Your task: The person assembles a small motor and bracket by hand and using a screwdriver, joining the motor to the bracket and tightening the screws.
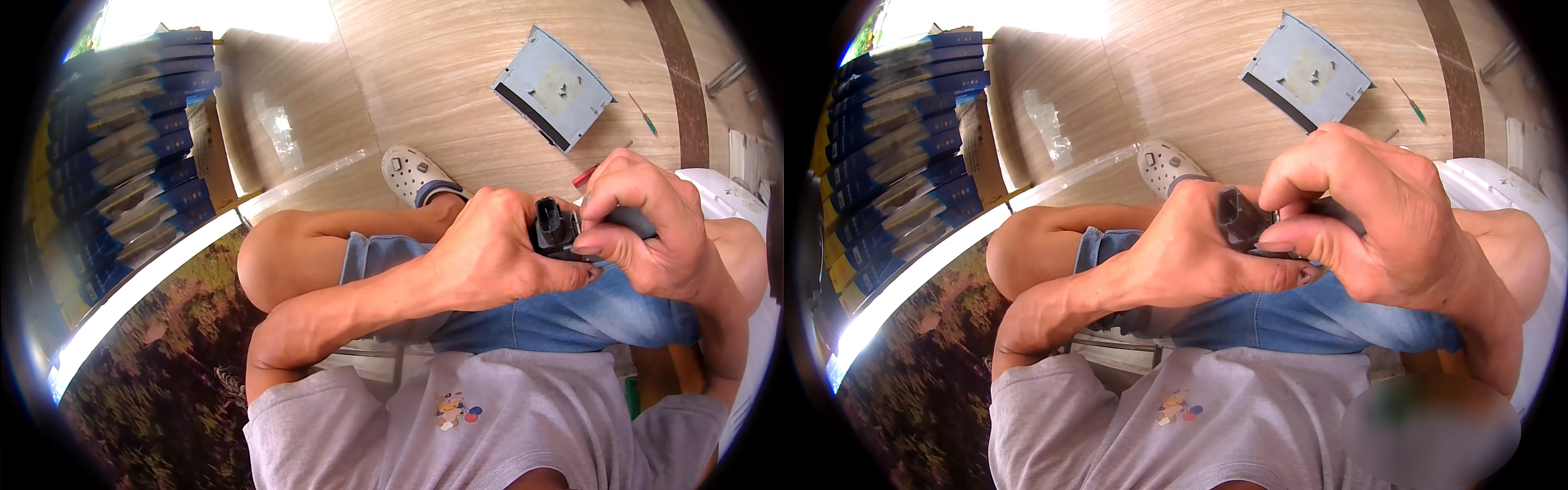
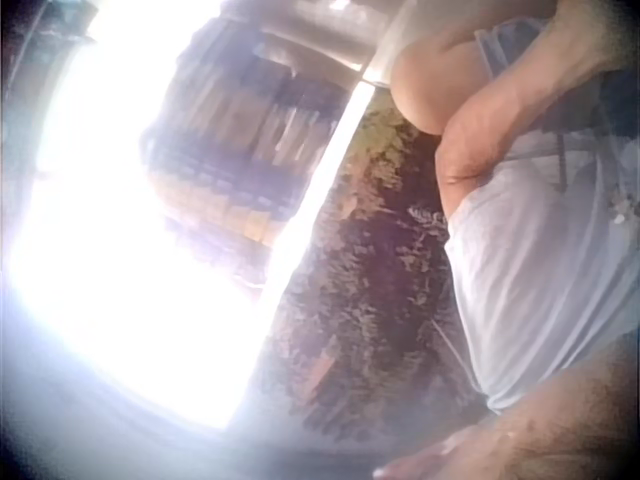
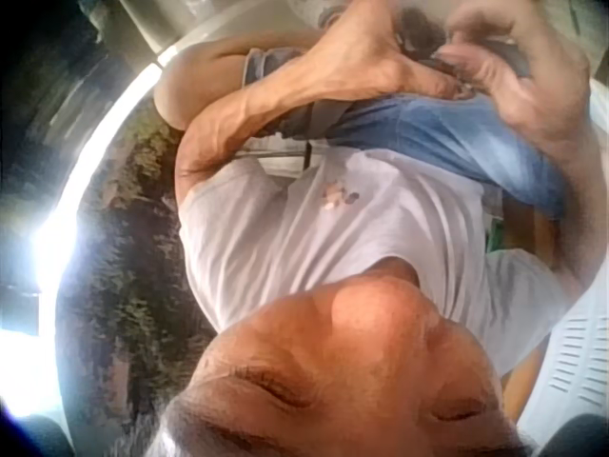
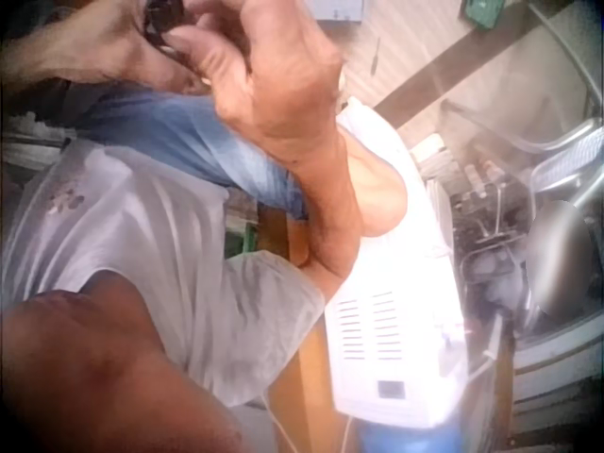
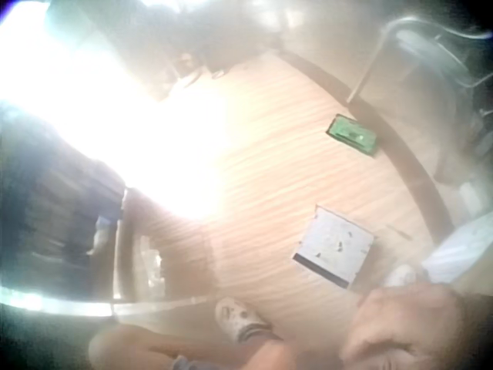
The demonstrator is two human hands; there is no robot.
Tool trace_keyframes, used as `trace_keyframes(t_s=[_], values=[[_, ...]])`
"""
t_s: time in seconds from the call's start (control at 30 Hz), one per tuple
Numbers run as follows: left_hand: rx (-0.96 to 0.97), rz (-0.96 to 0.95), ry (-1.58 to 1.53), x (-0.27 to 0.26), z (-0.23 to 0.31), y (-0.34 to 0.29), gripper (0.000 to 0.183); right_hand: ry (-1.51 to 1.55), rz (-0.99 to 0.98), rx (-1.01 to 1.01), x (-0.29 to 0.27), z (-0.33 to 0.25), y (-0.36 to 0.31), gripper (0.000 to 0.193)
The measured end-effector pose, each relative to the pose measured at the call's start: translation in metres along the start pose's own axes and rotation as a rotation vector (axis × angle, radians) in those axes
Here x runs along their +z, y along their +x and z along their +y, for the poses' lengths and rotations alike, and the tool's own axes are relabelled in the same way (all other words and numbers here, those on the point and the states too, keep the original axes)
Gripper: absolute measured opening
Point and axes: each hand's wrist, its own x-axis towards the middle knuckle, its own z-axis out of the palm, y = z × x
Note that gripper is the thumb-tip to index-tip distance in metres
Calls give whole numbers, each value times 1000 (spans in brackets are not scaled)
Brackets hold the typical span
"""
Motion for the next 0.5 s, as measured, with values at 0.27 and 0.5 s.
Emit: trace_keyframes(t_s=[0.27,0.5], values=[[-21,12,82,0,-2,0,31,51,-45,79,-6,-4,3,39],[-74,-8,91,1,-1,0,30,80,-180,57,-22,-3,5,52]])
